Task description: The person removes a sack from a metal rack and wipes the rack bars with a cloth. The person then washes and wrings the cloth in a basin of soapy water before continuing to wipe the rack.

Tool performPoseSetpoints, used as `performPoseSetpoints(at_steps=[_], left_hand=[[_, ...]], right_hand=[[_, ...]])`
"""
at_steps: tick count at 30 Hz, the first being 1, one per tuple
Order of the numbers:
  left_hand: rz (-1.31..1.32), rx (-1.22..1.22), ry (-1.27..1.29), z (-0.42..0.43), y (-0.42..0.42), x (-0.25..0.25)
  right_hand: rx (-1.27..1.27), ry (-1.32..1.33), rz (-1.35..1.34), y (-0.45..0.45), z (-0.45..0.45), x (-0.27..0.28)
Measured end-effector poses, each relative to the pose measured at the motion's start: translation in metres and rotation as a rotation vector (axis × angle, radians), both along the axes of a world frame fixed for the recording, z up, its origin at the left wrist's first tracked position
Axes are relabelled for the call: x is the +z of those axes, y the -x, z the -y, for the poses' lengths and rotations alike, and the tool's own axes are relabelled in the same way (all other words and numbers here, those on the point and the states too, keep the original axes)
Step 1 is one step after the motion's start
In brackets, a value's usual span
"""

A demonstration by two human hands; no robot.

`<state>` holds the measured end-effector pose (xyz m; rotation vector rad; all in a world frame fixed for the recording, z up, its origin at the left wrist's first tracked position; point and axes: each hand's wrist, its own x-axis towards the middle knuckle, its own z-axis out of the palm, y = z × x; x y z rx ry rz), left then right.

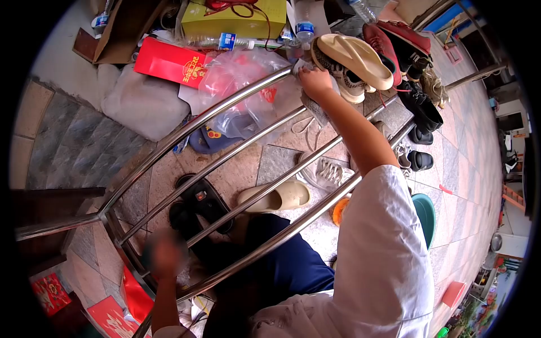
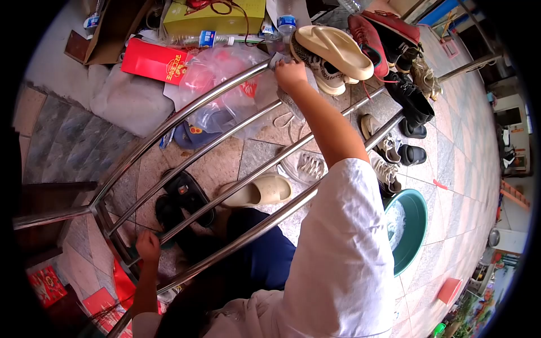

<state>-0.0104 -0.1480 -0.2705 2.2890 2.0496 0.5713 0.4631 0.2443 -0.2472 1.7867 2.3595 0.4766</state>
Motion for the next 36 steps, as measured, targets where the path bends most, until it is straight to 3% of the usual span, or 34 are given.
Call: performPoseSetpoints(at_steps=[2,5,9,13,16,19,20,23,27,30,34,36], left_hand=[[0.075,0.072,0.095,0.006,0.008,-0.01],[0.068,0.066,0.102,0.006,0.006,-0.007],[0.06,0.071,0.05,0.005,0.002,-0.007],[0.038,0.067,0.099,0.005,0.002,-0.005],[0.053,0.077,0.119,0.005,0.001,-0.001],[0.067,0.066,0.106,0.005,0.002,-0.003],[0.071,0.066,0.087,0.004,0.003,-0.005],[0.031,0.068,0.095,0.005,0.006,-0.008],[0.051,0.057,0.07,0.006,0.005,-0.01],[0.045,0.037,0.086,0.004,0.004,-0.005],[0.039,0.013,0.056,0.003,-0.004,0.003],[0.015,0.034,0.037,0.0,-0.011,0.012]], right_hand=[[0.09,0.106,0.053,-0.011,0.023,0.008],[-0.033,0.305,-0.074,-0.018,0.052,0.037],[0.032,-0.025,-0.087,-0.02,0.044,0.003],[-0.233,0.41,-0.089,0.016,-0.001,0.035],[-0.316,0.367,-0.038,0.045,-0.006,0.034],[-0.289,0.045,0.172,0.051,0.008,0.011],[-0.294,0.138,0.101,0.047,0.005,0.01],[-0.015,-0.045,0.089,0.021,0.015,-0.008],[0.102,-0.044,-0.006,0.01,0.023,-0.002],[0.027,-0.12,0.021,0.013,0.008,-0.015],[-0.117,0.09,-0.271,0.009,-0.024,0.005],[-0.108,0.058,-0.219,0.011,-0.025,0.011]])
